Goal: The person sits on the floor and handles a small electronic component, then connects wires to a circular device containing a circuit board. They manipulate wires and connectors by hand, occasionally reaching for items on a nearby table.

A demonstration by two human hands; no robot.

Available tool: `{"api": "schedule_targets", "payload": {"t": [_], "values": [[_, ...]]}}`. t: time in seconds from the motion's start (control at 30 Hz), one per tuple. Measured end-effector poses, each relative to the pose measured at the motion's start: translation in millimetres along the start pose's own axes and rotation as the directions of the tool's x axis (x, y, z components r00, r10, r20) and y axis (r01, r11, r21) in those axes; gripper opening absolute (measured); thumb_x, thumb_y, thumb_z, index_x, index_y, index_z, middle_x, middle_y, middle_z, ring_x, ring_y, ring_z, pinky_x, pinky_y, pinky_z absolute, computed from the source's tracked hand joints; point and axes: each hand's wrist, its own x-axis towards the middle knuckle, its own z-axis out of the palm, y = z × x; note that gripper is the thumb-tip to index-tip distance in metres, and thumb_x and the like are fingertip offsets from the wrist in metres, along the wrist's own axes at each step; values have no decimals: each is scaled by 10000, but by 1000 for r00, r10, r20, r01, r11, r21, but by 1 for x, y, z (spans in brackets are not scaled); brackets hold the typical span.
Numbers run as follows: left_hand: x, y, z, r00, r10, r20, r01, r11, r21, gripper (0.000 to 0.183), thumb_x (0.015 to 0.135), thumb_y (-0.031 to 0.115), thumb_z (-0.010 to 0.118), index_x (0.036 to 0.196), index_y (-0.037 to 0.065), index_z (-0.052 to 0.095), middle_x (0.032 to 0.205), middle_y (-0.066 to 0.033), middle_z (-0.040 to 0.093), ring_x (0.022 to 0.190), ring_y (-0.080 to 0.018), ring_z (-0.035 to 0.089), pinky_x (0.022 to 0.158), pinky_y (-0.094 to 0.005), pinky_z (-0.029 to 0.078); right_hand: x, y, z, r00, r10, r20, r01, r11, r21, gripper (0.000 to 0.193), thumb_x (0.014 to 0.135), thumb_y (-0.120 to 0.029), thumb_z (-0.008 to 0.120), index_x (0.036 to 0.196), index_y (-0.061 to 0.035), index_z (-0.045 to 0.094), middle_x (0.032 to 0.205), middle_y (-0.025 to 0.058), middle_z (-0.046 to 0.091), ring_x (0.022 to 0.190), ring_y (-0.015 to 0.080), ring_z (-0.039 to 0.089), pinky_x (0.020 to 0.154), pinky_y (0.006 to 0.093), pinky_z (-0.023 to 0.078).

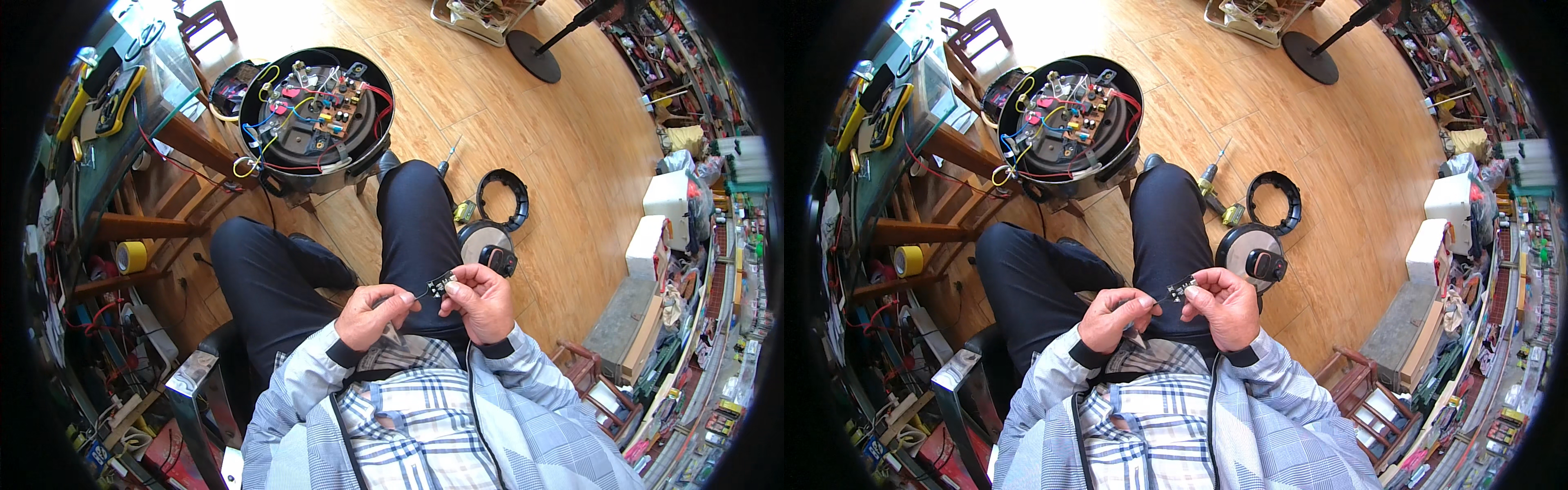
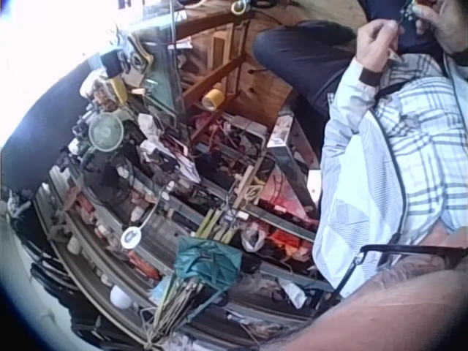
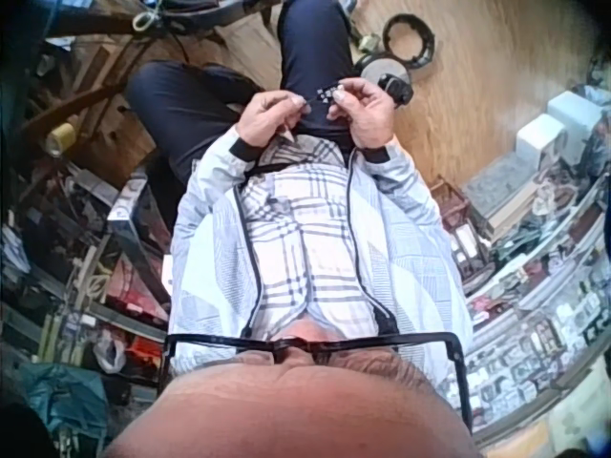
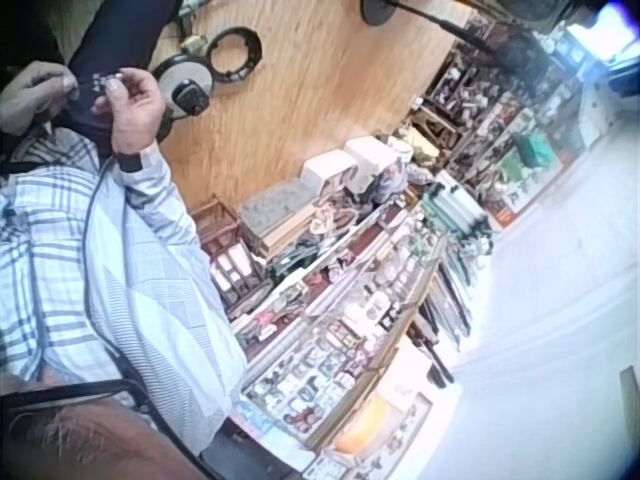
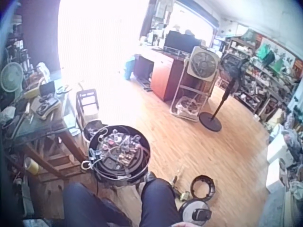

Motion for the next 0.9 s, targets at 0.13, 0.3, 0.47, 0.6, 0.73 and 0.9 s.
{"api": "schedule_targets", "payload": {"t": [0.13, 0.3, 0.47, 0.6, 0.73, 0.9], "values": [[-1, 3, 2, 1000, 15, -10, -14, 996, 92, 259, 1105, 233, 698, 1115, 4, 819, 859, 18, 717, 763, -65, 617, 698, -246, 505, 0, -1, 0, 1000, -22, 9, 22, 1000, -3, 195, 1030, -32, 762, 1206, 20, 695, 980, 109, 776, 777, 181, 786, 709, 361, 700], [-1, 7, 2, 1000, 6, -12, -4, 995, 101, 222, 1094, 206, 707, 1094, 11, 814, 877, 17, 730, 771, -63, 629, 705, -248, 522, -1, -1, 3, 1000, -3, -8, 2, 1000, -8, 191, 1024, -28, 764, 1195, 23, 695, 974, 105, 772, 771, 178, 781, 708, 359, 697], [0, 5, 2, 1000, 4, -11, -3, 996, 92, 217, 1087, 201, 707, 1072, 11, 812, 873, 18, 731, 759, -63, 628, 701, -248, 522, -1, -1, 2, 1000, -22, 6, 22, 999, -31, 197, 1021, -21, 761, 1199, 31, 694, 976, 113, 771, 774, 187, 784, 719, 364, 700], [-1, 7, 2, 1000, -27, -14, 28, 997, 76, 213, 1081, 194, 705, 1059, 11, 813, 874, 17, 732, 757, -63, 628, 695, -248, 520, -1, -1, 1, 1000, -25, 18, 26, 999, -39, 200, 1024, -17, 750, 1207, 39, 691, 976, 126, 770, 786, 197, 790, 730, 375, 705], [-1, 9, 2, 998, -53, -30, 55, 995, 77, 209, 1078, 186, 700, 1043, 12, 811, 863, 18, 729, 746, -61, 621, 682, -247, 512, -1, -1, 2, 999, -22, 34, 23, 999, -30, 203, 1029, -13, 738, 1218, 43, 685, 985, 131, 770, 792, 202, 793, 733, 381, 707], [-2, 7, 1, 995, -91, -35, 91, 996, 2, 221, 1068, 217, 715, 1016, 23, 807, 796, 27, 689, 699, -51, 592, 638, -233, 470, -1, -1, 3, 999, -14, 35, 15, 999, -38, 207, 1031, -12, 735, 1223, 43, 680, 986, 129, 770, 791, 201, 793, 735, 380, 707]]}}
